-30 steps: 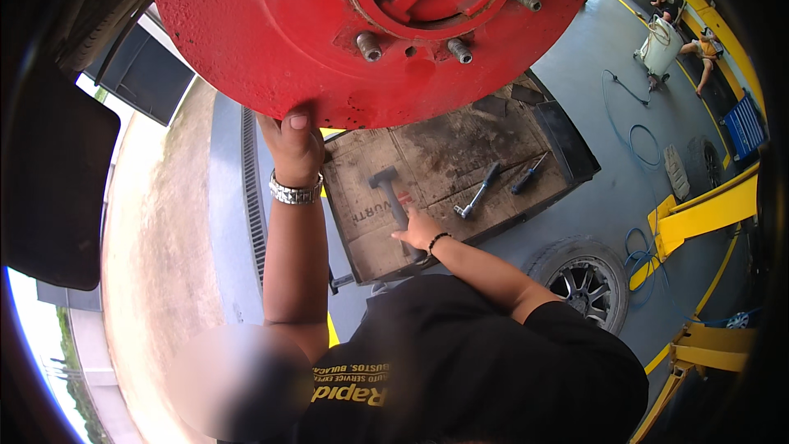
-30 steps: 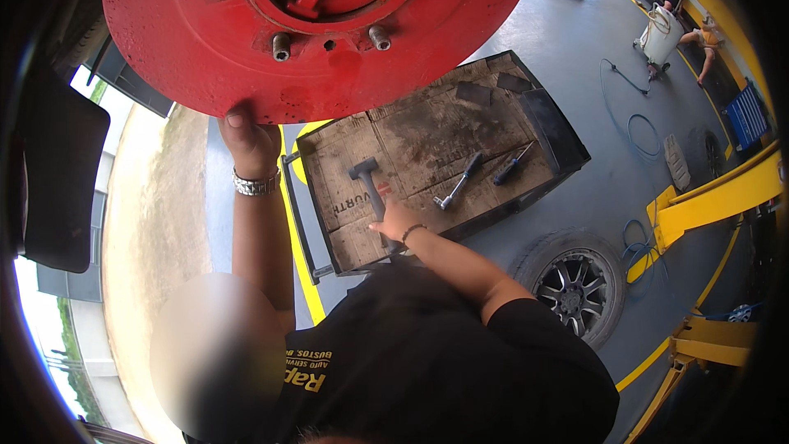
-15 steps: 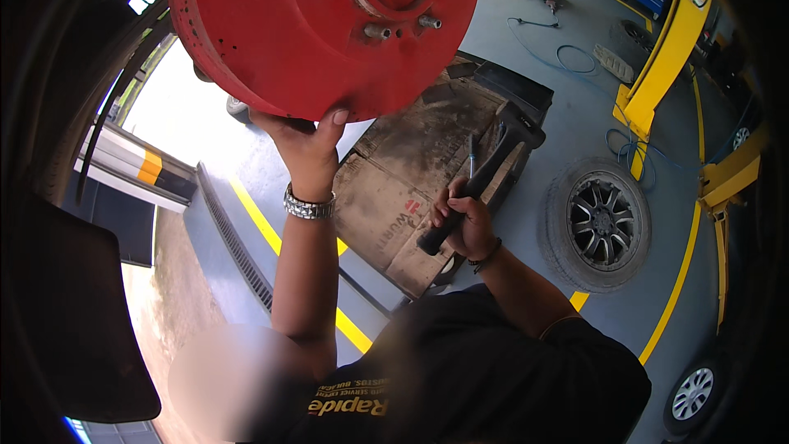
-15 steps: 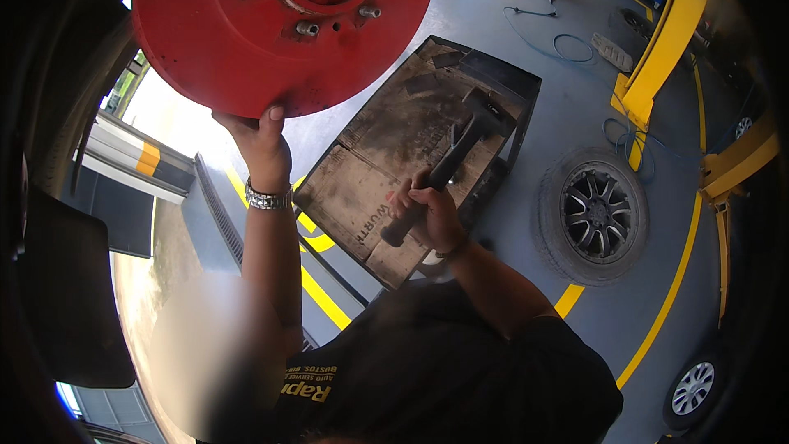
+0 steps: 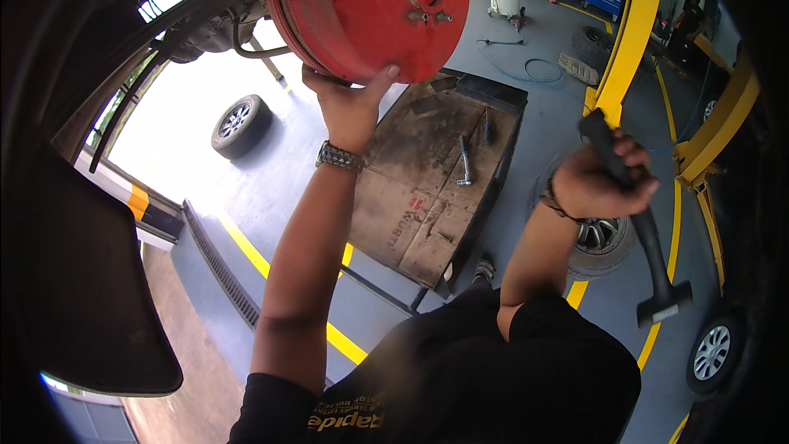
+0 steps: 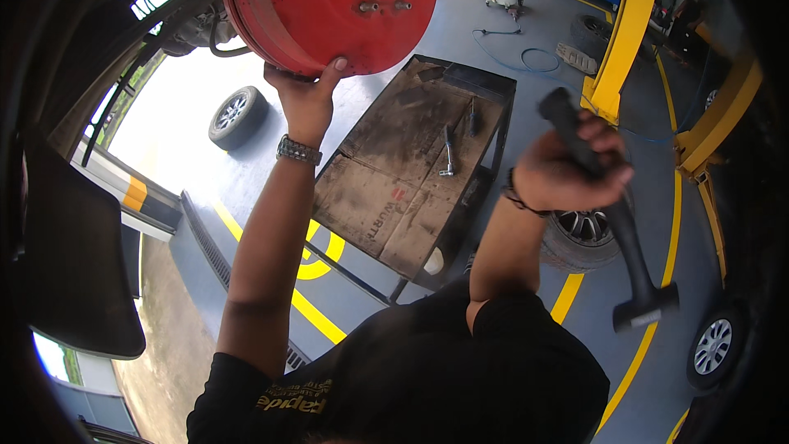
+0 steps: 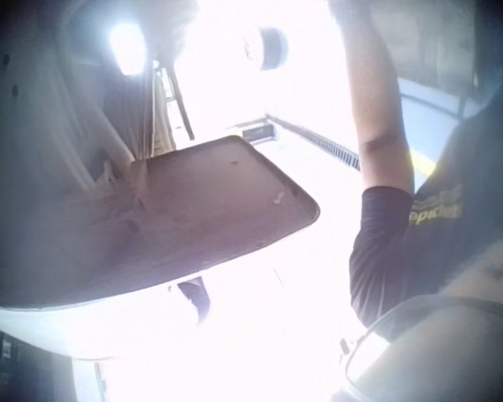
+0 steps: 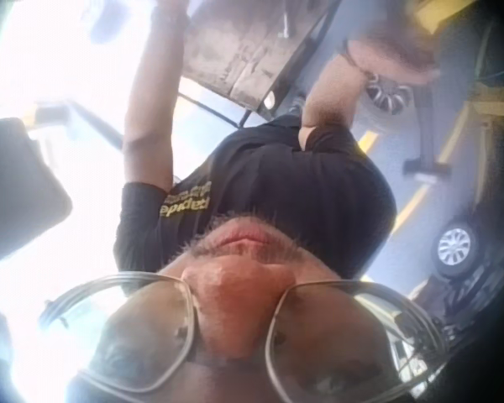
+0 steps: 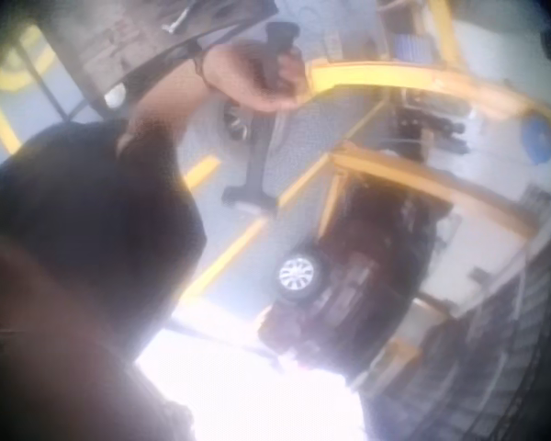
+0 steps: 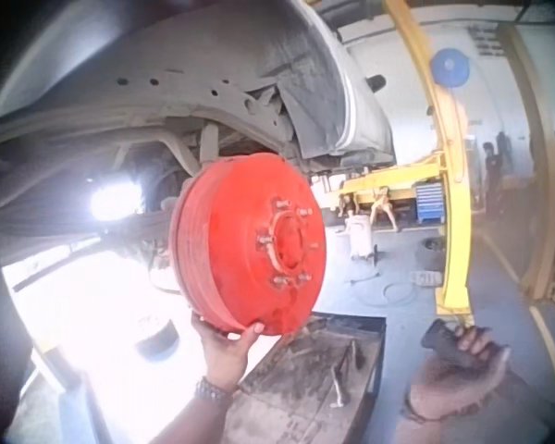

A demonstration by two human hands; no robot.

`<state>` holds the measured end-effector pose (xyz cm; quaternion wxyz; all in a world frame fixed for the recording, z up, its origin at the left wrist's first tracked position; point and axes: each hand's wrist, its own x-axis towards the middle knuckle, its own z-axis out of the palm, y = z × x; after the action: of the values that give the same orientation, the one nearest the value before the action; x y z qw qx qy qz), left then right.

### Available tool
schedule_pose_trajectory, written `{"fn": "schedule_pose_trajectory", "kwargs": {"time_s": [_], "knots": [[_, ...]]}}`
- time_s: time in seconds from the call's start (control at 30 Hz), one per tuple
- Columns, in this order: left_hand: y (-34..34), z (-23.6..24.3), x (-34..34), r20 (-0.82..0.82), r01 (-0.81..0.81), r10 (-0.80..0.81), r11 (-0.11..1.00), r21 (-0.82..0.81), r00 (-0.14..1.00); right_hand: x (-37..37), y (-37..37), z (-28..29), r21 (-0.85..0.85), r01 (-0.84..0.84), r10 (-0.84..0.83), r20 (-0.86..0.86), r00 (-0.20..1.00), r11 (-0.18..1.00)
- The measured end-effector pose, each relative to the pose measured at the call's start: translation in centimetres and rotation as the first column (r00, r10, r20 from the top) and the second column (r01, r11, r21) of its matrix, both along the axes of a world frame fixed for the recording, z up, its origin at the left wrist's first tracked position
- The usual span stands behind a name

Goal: The person removes bolts from a red brake disc using a socket wrench and hammer, then detaches the disc from the hub and places it on a tool cart. The person also handles a screwdriver and moves a tool cart during the process.

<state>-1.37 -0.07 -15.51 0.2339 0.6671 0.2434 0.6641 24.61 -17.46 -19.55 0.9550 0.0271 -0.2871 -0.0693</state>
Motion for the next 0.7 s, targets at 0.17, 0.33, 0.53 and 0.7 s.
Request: {"fn": "schedule_pose_trajectory", "kwargs": {"time_s": [0.17,0.33,0.53,0.7], "knots": [[1.2,-0.8,-1.8,0.072,0.124,-0.117,0.987,-0.098,0.991,-17.2,5.3,-10.8,-0.702,-0.712,0.661,-0.542,0.519,-0.016],[0.2,0.2,-3.9,-0.199,0.031,-0.053,0.993,-0.113,0.979,-1.0,-1.0,-2.4,-0.432,-0.491,0.474,-0.154,0.867,0.756],[-0.6,0.9,0.2,-0.032,0.063,-0.067,0.992,-0.106,0.997,-6.3,3.1,-2.9,-0.242,-0.16,0.097,-0.252,0.963,0.957],[1.0,-0.9,-3.3,0.021,0.262,-0.261,0.961,-0.09,0.965,-17.6,4.8,-10.5,-0.876,-0.482,0.788,-0.276,0.551,0.031]]}}
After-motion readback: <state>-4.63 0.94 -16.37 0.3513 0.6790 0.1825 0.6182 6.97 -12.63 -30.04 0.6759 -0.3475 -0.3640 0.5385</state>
